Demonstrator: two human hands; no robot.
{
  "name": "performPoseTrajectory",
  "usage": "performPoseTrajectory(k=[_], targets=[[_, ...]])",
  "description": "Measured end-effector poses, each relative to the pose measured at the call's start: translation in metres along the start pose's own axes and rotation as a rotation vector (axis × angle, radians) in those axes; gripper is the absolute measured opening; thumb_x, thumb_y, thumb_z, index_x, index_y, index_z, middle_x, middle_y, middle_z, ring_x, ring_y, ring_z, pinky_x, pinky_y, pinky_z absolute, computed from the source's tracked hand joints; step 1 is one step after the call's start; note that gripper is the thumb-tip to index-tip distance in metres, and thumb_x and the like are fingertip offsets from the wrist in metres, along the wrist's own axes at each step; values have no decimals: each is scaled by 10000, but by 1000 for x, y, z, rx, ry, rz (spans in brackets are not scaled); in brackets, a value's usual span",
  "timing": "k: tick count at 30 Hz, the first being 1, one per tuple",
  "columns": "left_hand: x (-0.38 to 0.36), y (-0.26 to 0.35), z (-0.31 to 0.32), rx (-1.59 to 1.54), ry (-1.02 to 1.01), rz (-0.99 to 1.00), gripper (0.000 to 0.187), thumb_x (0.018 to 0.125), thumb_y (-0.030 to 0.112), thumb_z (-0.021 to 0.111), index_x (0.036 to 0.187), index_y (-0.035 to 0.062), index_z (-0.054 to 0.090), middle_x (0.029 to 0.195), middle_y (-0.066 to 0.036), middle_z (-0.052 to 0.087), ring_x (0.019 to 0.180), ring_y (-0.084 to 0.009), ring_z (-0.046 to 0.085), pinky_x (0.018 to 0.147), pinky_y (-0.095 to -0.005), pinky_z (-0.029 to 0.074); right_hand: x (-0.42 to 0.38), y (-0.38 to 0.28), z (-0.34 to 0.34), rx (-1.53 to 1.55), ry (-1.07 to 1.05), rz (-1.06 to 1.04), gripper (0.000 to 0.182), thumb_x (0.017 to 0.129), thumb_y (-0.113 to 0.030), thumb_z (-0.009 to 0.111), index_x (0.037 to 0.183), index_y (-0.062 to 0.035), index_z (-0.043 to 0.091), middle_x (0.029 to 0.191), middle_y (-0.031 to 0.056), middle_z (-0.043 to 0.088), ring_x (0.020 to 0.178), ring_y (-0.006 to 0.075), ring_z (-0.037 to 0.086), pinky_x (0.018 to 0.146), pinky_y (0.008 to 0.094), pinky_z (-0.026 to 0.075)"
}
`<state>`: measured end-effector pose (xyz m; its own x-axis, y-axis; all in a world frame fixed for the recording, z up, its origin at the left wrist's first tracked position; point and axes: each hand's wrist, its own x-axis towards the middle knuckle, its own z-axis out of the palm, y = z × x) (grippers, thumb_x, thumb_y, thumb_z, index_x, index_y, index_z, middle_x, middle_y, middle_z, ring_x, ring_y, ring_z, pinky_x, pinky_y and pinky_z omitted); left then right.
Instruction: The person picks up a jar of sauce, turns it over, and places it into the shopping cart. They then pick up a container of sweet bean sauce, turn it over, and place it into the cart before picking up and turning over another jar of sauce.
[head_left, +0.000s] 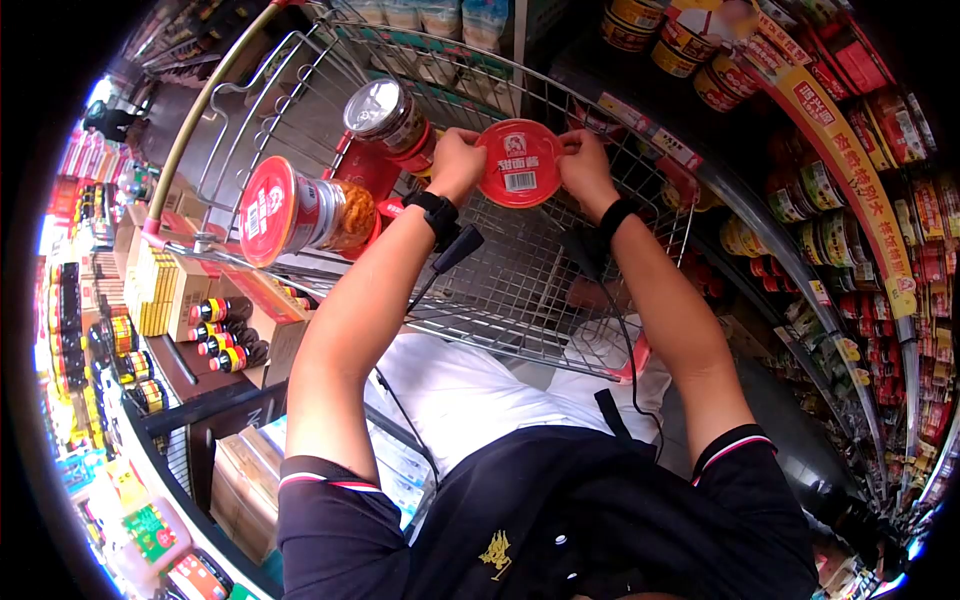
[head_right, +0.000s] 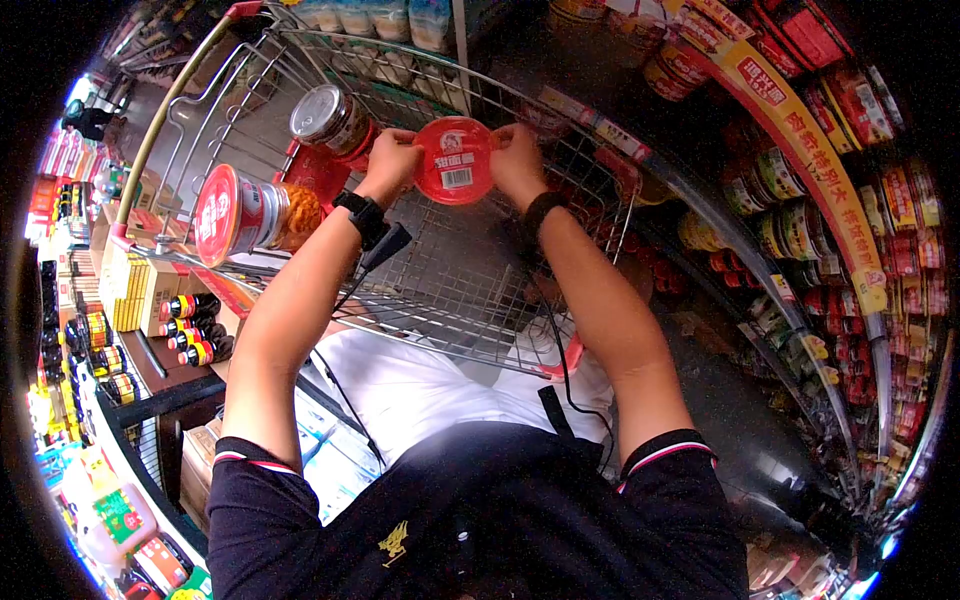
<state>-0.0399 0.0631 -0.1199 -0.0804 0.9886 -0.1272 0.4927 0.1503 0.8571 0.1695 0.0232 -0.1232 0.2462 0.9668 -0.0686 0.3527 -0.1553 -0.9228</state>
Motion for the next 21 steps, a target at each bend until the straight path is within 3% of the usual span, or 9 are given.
performPoseTrajectory(k=[11, 17, 20, 21], targets=[[-11, 15, -7, 41, -2, 61, 380, 811, 197, 741, 1085, -52, 657, 1004, -221, 706, 941, -328, 699, 812, -388, 544, 0, -1, 1, -135, -12, 32, 339, 811, 2, 656, 1140, 48, 587, 1026, 153, 658, 905, 241, 655, 754, 348, 538], [-9, 10, -5, 39, 21, 115, 337, 844, 207, 717, 1055, -52, 675, 972, -219, 712, 913, -323, 703, 791, -381, 542, 0, 1, 1, -123, 14, 16, 339, 820, -6, 645, 1149, 53, 589, 1028, 157, 664, 902, 238, 661, 751, 341, 536], [1, 1, 0, -47, -34, 64, 294, 878, 212, 664, 1008, -50, 698, 892, -198, 720, 848, -302, 710, 749, -370, 542, 13, 23, 4, 34, 2, 38, 299, 830, -74, 630, 1103, 48, 623, 1091, 228, 674, 1041, 354, 652, 896, 419, 508], [5, -3, 1, -72, -71, 32, 290, 889, 216, 645, 994, -48, 705, 859, -186, 720, 817, -288, 711, 729, -366, 542, 11, 18, 3, 41, 5, 50, 296, 836, -85, 633, 1102, 46, 628, 1086, 227, 678, 1035, 350, 655, 892, 416, 510]])
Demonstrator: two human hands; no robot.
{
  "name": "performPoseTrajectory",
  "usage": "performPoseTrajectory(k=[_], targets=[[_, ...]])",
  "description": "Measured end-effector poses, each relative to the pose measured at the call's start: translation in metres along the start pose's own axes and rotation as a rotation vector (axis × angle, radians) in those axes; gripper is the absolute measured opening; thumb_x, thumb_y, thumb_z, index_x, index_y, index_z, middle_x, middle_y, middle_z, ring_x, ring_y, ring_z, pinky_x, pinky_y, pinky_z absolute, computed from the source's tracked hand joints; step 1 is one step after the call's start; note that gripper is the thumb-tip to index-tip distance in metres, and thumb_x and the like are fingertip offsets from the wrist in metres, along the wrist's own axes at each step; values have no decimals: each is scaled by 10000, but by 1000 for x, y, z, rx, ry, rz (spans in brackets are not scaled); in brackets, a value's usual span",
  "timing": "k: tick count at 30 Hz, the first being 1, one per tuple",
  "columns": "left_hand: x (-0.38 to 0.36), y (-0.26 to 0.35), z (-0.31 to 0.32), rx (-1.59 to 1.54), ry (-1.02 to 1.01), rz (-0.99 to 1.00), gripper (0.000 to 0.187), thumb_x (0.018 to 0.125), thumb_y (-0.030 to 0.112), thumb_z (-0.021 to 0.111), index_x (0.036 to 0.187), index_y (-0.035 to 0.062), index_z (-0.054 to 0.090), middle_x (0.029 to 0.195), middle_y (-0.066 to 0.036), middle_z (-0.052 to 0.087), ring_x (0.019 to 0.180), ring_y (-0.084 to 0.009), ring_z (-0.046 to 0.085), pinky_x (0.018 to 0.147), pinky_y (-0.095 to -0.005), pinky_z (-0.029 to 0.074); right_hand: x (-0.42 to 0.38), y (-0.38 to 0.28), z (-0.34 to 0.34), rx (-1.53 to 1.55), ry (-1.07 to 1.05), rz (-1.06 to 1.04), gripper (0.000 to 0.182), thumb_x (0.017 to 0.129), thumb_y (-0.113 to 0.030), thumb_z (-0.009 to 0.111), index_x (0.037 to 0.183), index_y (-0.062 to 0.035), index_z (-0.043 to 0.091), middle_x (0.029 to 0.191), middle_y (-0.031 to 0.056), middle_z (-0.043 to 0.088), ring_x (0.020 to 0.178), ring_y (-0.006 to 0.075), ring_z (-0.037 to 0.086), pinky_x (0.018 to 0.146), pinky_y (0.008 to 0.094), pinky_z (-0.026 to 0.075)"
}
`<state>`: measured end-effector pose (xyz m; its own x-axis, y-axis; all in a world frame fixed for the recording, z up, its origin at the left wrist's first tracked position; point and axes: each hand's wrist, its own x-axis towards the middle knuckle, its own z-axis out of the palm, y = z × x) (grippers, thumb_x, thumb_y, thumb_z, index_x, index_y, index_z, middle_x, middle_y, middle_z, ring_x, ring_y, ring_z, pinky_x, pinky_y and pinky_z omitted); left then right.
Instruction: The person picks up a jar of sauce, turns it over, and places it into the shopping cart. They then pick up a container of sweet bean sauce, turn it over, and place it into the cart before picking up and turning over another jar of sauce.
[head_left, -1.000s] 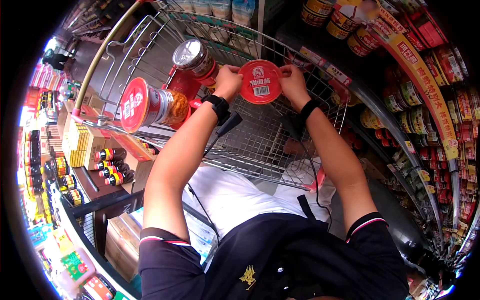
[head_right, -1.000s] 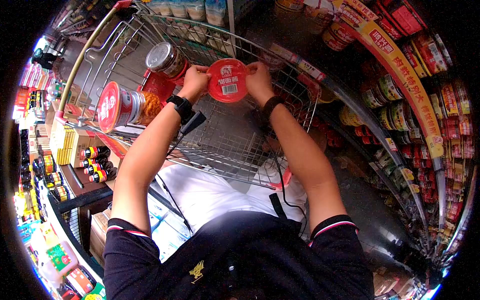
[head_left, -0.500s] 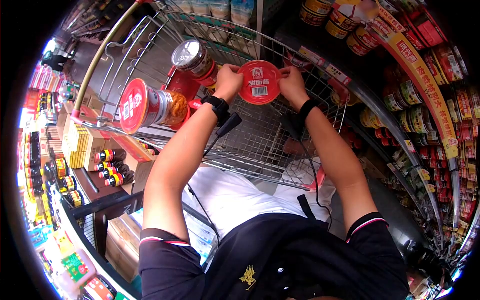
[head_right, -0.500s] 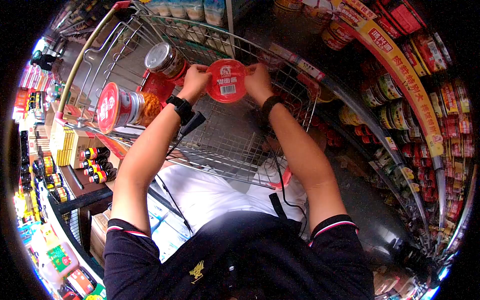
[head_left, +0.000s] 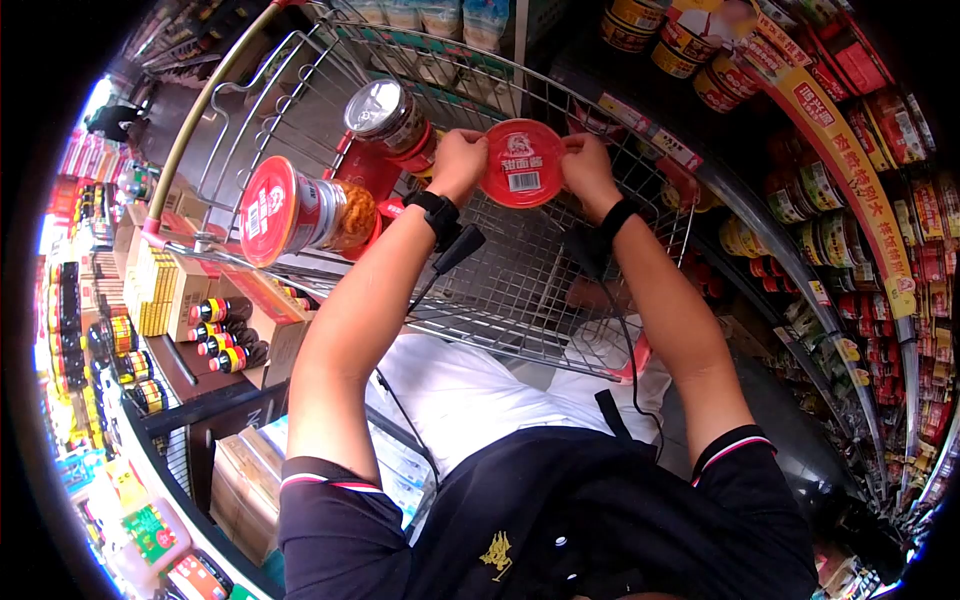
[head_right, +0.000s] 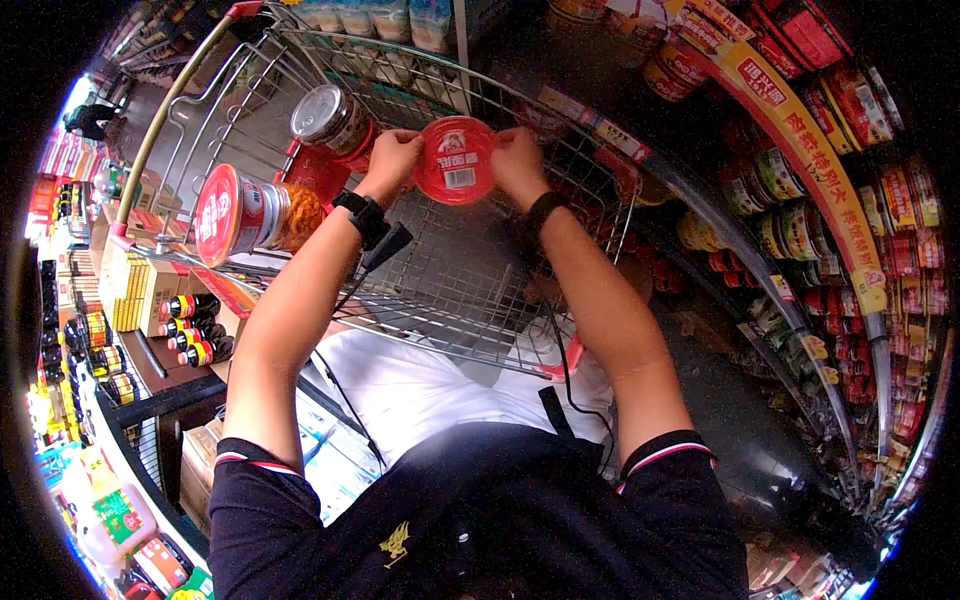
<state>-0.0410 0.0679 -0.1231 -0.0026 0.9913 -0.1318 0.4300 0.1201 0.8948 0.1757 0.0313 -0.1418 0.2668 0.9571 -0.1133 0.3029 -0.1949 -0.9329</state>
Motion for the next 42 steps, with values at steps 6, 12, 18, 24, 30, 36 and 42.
performPoseTrajectory(k=[6, 12, 18, 24, 30, 36, 42], targets=[[-2, 1, 3, -150, -136, -126, 311, 953, 231, 578, 1012, -46, 708, 772, -104, 700, 591, -177, 641, 523, -310, 489, -3, -9, -2, -44, -12, -16, 285, 930, -118, 597, 1141, 67, 641, 936, 137, 706, 794, 199, 679, 664, 311, 531], [-19, 21, 0, -210, -149, -177, 307, 935, 202, 567, 959, -71, 705, 751, -108, 693, 573, -191, 648, 499, -325, 496, -12, -27, -8, -39, -87, 32, 338, 943, -161, 595, 1168, 90, 624, 945, 148, 706, 801, 186, 687, 665, 303, 535], [-15, 15, 2, -146, -140, -110, 299, 908, 171, 576, 947, -97, 704, 765, -134, 698, 630, -203, 666, 559, -335, 507, -13, -27, -9, -50, -132, 73, 356, 940, -150, 590, 1206, 86, 588, 1007, 156, 694, 825, 192, 690, 671, 312, 550], [-14, 14, 3, -155, -153, -126, 300, 900, 172, 584, 954, -97, 705, 774, -142, 703, 681, -202, 672, 605, -328, 507, -17, -31, -9, -39, -130, 78, 354, 939, -147, 588, 1213, 77, 576, 1026, 158, 686, 832, 200, 691, 669, 314, 552], [-10, 8, 4, -138, -127, -90, 322, 889, 196, 592, 956, -99, 703, 792, -160, 712, 693, -224, 686, 613, -338, 516, -21, -39, -11, -29, -152, 75, 334, 919, -155, 590, 1145, 87, 626, 974, 161, 704, 836, 199, 689, 707, 318, 544], [-8, 7, 3, -123, -159, -96, 319, 873, 198, 585, 928, -94, 702, 785, -155, 712, 673, -229, 685, 603, -336, 515, -16, -31, -8, -49, -102, 64, 354, 888, -177, 607, 1127, 81, 648, 995, 181, 712, 868, 225, 696, 759, 334, 539], [-4, 3, 4, -151, -171, -92, 302, 867, 191, 578, 911, -79, 705, 757, -117, 705, 652, -193, 665, 591, -330, 504, -20, -34, -8, -39, -52, 9, 347, 845, -253, 619, 986, 49, 713, 924, 225, 726, 860, 339, 717, 736, 407, 549]])
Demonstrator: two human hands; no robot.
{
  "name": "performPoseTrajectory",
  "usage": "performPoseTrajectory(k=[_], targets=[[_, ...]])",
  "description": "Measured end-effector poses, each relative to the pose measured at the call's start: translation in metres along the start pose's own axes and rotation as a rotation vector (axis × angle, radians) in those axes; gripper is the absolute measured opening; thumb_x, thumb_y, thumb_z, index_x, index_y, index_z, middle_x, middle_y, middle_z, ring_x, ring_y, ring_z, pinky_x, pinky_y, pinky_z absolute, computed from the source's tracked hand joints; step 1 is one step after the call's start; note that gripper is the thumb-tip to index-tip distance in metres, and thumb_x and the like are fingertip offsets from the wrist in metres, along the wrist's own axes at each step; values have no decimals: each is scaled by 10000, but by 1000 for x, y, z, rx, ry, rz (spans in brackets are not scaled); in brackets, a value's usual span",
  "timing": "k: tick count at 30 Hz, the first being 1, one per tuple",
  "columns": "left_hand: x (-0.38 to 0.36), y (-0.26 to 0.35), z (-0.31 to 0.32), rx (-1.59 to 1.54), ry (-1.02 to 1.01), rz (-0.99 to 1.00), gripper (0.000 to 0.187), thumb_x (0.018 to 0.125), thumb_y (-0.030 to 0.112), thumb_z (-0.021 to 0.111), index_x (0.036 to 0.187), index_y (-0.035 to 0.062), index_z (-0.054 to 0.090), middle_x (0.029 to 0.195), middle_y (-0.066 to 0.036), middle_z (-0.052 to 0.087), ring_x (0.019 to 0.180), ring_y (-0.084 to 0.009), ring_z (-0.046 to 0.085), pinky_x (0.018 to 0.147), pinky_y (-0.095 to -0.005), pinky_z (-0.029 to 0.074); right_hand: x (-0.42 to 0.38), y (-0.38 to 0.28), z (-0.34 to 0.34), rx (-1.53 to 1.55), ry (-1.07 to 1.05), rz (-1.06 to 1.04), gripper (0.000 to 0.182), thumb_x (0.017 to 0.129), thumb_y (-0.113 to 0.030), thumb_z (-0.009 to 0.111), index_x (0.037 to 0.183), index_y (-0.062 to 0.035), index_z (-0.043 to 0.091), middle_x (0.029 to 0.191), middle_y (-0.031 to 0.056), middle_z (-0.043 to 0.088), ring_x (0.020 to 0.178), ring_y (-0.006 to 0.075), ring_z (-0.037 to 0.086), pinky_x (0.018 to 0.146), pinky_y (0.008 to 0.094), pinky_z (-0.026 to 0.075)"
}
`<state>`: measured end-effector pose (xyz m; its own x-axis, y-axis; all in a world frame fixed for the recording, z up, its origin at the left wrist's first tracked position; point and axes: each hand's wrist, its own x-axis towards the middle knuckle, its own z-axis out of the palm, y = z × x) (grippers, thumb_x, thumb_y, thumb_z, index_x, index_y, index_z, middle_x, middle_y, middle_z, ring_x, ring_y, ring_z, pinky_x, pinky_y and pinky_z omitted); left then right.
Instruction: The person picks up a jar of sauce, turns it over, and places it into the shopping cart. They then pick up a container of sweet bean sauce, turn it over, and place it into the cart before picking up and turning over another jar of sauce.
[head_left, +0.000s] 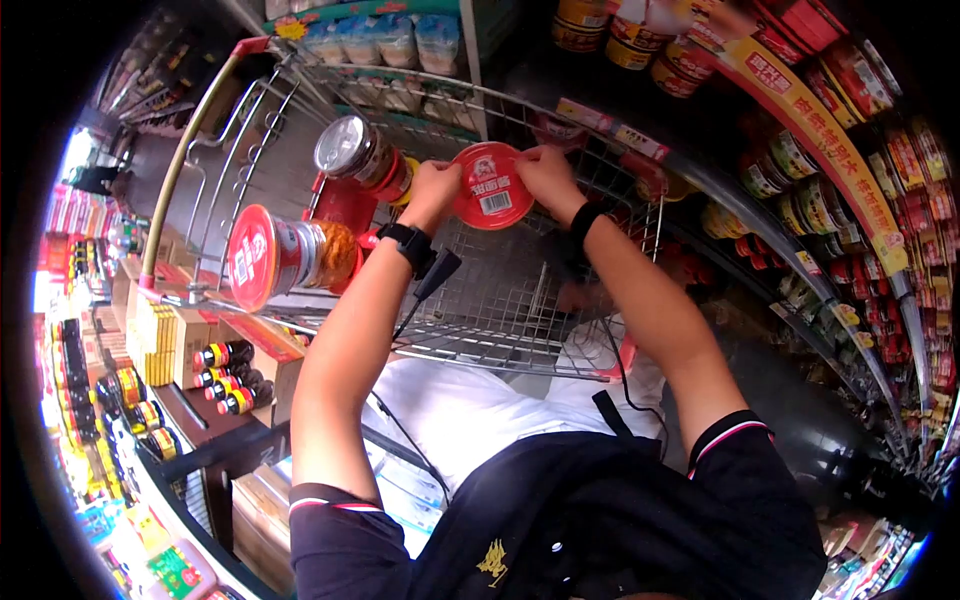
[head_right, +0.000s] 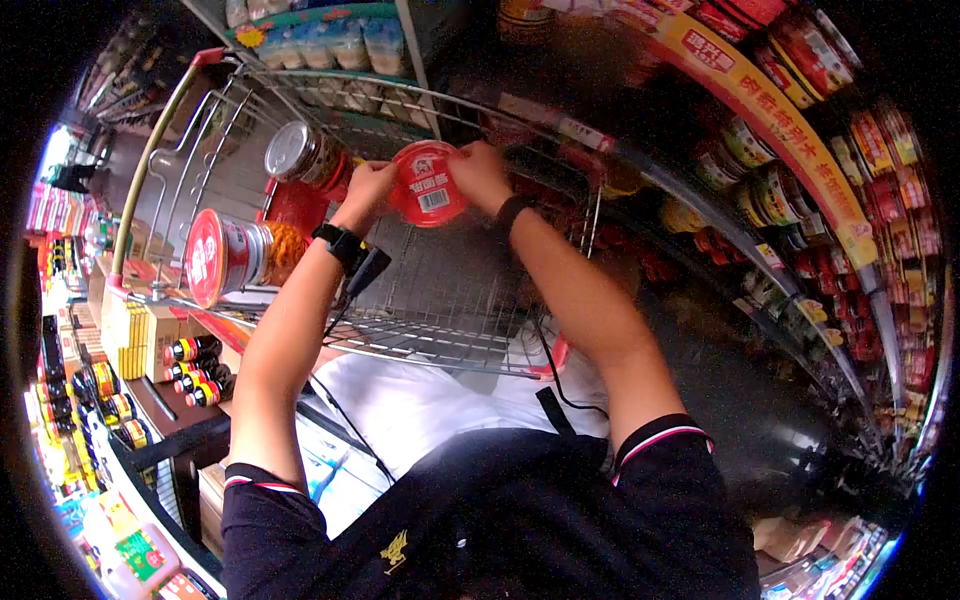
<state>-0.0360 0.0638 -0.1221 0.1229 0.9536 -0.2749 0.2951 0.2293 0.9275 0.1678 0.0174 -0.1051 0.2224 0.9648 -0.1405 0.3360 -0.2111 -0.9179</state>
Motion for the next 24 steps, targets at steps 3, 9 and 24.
performPoseTrajectory(k=[3, 9, 24], targets=[[18, -21, 0, -87, -36, 11, 301, 871, 199, 578, 911, -71, 705, 753, -106, 703, 668, -183, 667, 609, -329, 510, 7, 11, 4, -58, 53, -40, 367, 845, -272, 636, 1015, 45, 708, 944, 229, 721, 883, 349, 713, 734, 413, 553], [10, -22, 0, 49, 80, 77, 338, 891, 234, 618, 983, -79, 705, 830, -120, 724, 754, -162, 677, 674, -299, 520, 2, 4, 1, -100, 107, -29, 380, 824, -240, 672, 1062, 55, 654, 1019, 280, 681, 944, 403, 678, 823, 459, 539], [-63, 136, -11, -151, -44, 90, 276, 981, 229, 565, 1178, 51, 640, 871, -5, 644, 725, -85, 611, 527, -246, 530, -32, -89, -67, 132, 296, -378, 254, 836, -203, 705, 955, 15, 651, 905, 173, 690, 855, 262, 679, 746, 367, 530]])
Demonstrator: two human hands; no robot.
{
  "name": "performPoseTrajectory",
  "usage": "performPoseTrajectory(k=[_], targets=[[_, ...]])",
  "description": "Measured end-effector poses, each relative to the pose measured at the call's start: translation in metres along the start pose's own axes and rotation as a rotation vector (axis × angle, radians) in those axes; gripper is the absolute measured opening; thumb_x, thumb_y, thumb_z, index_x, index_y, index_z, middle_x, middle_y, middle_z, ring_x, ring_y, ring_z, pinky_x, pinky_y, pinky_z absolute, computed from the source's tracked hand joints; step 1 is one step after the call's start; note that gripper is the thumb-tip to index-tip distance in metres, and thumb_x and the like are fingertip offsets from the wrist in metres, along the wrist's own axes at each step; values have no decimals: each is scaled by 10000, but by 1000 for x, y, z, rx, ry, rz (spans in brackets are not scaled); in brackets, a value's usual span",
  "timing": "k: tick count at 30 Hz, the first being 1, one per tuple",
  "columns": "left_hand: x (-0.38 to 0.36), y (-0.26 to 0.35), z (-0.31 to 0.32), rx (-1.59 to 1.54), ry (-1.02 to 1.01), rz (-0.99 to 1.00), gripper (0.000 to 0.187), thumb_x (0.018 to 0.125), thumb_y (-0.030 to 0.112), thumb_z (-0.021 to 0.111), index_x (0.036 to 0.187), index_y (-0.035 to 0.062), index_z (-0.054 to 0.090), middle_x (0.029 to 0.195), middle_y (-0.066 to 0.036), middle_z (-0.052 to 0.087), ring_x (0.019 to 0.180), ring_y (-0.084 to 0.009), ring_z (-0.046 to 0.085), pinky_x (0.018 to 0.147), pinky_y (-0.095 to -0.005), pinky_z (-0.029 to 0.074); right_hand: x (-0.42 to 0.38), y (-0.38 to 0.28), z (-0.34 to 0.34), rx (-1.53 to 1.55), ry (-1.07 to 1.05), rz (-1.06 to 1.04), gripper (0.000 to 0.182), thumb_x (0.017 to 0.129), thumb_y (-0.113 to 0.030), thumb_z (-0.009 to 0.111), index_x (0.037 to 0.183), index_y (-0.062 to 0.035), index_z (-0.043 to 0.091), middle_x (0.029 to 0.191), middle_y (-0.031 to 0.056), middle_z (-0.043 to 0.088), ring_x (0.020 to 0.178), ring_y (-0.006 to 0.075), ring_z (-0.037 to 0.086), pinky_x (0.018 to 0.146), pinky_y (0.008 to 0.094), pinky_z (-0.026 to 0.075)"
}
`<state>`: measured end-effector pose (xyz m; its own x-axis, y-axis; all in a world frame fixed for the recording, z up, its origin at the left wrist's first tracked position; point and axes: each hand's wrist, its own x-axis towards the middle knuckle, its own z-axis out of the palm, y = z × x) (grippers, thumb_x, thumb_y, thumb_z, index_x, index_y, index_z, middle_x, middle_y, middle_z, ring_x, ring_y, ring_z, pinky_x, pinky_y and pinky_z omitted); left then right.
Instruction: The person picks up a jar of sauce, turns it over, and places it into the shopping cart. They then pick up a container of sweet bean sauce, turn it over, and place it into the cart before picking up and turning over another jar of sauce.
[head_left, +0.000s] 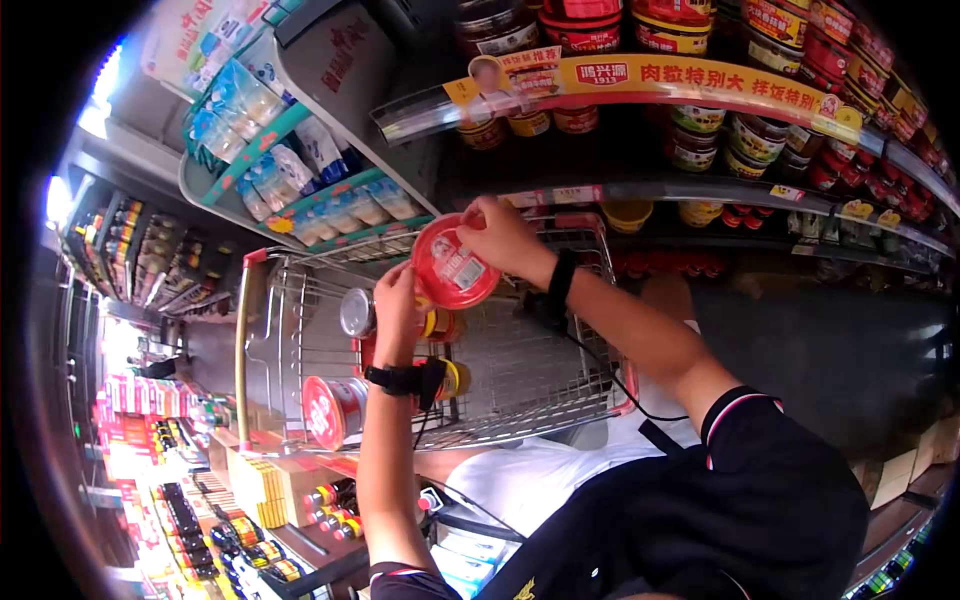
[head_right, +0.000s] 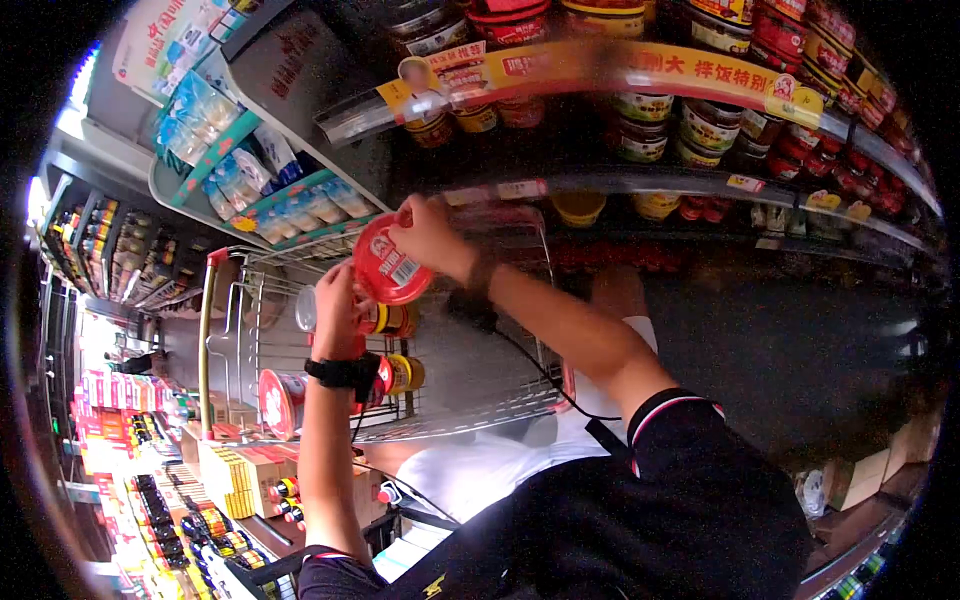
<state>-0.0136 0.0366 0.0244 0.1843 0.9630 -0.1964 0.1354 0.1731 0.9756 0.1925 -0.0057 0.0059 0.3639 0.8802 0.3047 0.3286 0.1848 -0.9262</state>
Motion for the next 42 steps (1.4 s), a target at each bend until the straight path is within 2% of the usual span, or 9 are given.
performPoseTrajectory(k=[7, 13, 15, 17, 20, 23, 30, 36, 42], targets=[[35, 87, 26, 104, -145, 51, 312, 979, 291, 528, 1135, 49, 649, 1030, -30, 677, 878, -144, 633, 687, -334, 569, 74, -15, -44, 282, -107, 109, 260, 855, -179, 676, 984, 46, 667, 811, 79, 694, 750, 136, 654, 679, 289, 518], [126, 72, 79, -88, -51, -34, 205, 940, 216, 542, 1042, 80, 658, 938, -37, 668, 870, -182, 642, 749, -413, 576, 126, 7, -70, 88, -127, 45, 285, 811, -171, 643, 988, 48, 689, 909, 161, 721, 801, 275, 694, 731, 398, 526], [166, 55, 78, 51, -253, 249, 190, 931, 204, 548, 1035, 87, 656, 934, -52, 668, 873, -188, 643, 754, -425, 575, 129, 4, -82, -126, -242, 21, 302, 811, -163, 632, 1033, 34, 692, 994, 209, 709, 845, 319, 687, 770, 410, 523], [181, 46, 83, -3, -218, -38, 229, 986, 198, 558, 1153, 52, 617, 1126, -68, 650, 1018, -213, 618, 784, -387, 541, 125, 27, -75, -55, -138, -78, 322, 810, -159, 628, 1062, 35, 685, 1031, 236, 696, 876, 341, 680, 798, 418, 525], [200, 40, 88, 30, -326, 19, 278, 966, 116, 582, 1240, 70, 586, 1127, -65, 652, 1047, -232, 619, 820, -392, 541, 127, 48, -78, 94, -99, -87, 368, 800, -141, 628, 1121, 35, 663, 1076, 253, 686, 942, 364, 672, 852, 428, 524], [211, 28, 88, 474, -359, 547, 328, 928, 142, 588, 1254, 113, 604, 1103, -45, 681, 1096, -195, 615, 869, -374, 542, 153, 94, -67, -58, -17, -197, 416, 793, -109, 622, 1182, 37, 630, 1099, 238, 688, 1006, 376, 663, 906, 432, 517], [233, 26, 105, -319, -171, -87, 299, 948, 302, 550, 1192, 146, 625, 1093, -45, 694, 1055, -203, 632, 836, -345, 524, 169, 119, -53, 40, -25, -230, 362, 795, -76, 633, 1142, 25, 644, 1091, 176, 701, 1053, 294, 660, 905, 391, 504], [205, 5, 96, -456, -215, 0, 312, 986, 204, 509, 1211, 11, 605, 1171, -121, 664, 1072, -279, 614, 933, -399, 490, 142, 68, -69, 295, -200, 18, 332, 820, -118, 611, 1122, 9, 669, 1080, 180, 704, 1023, 277, 668, 886, 362, 508], [165, 1, 89, -450, -409, -20, 290, 904, 244, 602, 1159, 111, 639, 1078, -59, 688, 980, -204, 649, 824, -359, 520, 145, 86, -47, -55, -55, 125, 328, 846, -141, 636, 1154, -34, 675, 1085, 136, 698, 964, 244, 664, 871, 342, 507]])
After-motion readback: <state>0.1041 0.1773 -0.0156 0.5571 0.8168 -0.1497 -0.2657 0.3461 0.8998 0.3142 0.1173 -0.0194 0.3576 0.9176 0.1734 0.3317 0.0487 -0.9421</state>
